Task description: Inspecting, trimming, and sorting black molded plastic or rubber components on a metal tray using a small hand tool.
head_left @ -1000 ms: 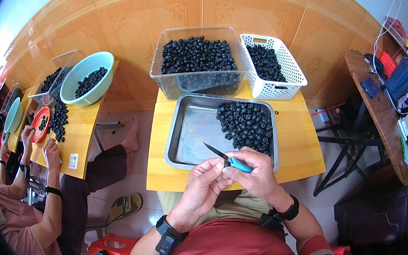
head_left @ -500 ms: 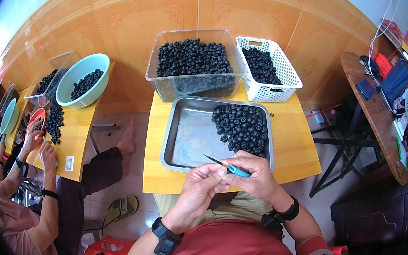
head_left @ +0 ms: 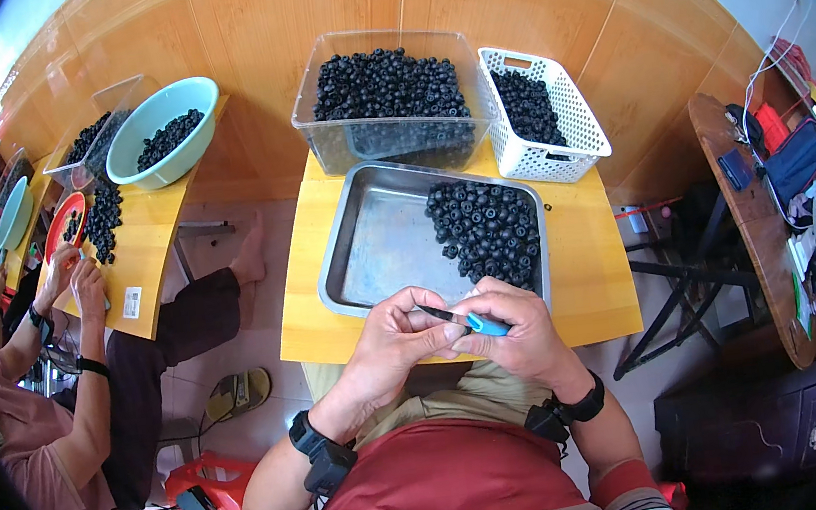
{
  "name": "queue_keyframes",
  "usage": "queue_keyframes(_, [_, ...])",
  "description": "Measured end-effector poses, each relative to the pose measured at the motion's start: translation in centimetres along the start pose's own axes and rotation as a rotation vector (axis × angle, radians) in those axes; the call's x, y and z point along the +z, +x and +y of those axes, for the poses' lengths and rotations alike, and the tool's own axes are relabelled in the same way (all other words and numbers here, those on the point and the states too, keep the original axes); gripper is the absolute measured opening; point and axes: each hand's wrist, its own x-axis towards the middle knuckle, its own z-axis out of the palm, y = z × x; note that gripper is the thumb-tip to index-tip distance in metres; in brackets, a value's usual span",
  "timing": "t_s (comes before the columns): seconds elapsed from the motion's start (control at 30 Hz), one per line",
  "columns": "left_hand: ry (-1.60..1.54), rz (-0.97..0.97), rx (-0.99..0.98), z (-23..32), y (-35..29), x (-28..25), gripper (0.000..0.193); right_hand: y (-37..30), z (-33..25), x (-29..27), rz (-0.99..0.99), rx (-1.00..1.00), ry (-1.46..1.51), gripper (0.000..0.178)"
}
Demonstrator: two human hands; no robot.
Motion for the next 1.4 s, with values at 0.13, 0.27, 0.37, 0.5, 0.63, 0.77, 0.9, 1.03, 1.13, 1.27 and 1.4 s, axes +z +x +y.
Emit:
queue_keyframes(0.13, [-0.095,-0.032,-0.024,0.3,-0.2,0.3,0.023,-0.3,0.6,0.3,0.025,-0.021,-0.028,0.03])
queue_keyframes(0.27, [-0.084,-0.035,-0.009,0.1,-0.1,0.1,0.02,-0.2,0.7,0.4,0.035,-0.032,-0.058,0.03])
queue_keyframes(0.37, [-0.086,-0.02,-0.011,0.0,0.1,0.0,0.018,-0.2,0.9,0.7,0.067,-0.038,-0.046,0.03])
queue_keyframes(0.5, [-0.086,0.024,-0.018,-0.3,-0.1,-0.2,0.015,0.0,1.4,0.7,0.101,-0.041,-0.015,0.033])
queue_keyframes(0.63, [-0.02,0.108,-0.026,-0.9,-0.6,-0.3,0.017,0.5,1.7,0.0,0.244,0.057,-0.051,0.031])
queue_keyframes(0.77, [0.179,0.155,0.064,-2.3,-2.3,-2.1,0.016,3.6,3.2,-3.5,0.452,0.225,-0.057,0.03])
queue_keyframes(0.9, [0.262,0.166,0.038,-3.6,-4.7,-5.3,0.012,8.5,7.2,-9.5,0.585,0.098,-0.327,0.043])
queue_keyframes(1.03, [0.255,0.285,0.015,-4.1,-7.9,-7.8,0.008,10.7,11.0,-13.5,0.67,0.178,-0.45,0.046])
queue_keyframes(1.13, [0.086,0.47,0.101,-6.3,-11.1,-12.6,0.003,9.4,12.3,-13.2,0.685,0.187,-0.314,0.034])
queue_keyframes(1.27, [0.02,0.719,0.132,-10.3,-14.2,-20.2,0.004,6.5,9.9,-10.6,0.499,0.247,-0.312,0.023])
queue_keyframes(1.4, [-0.076,0.916,-0.023,-18.1,-13.5,-27.7,0.013,3.9,9.1,-6.3,0.217,0.225,-0.241,0.019])
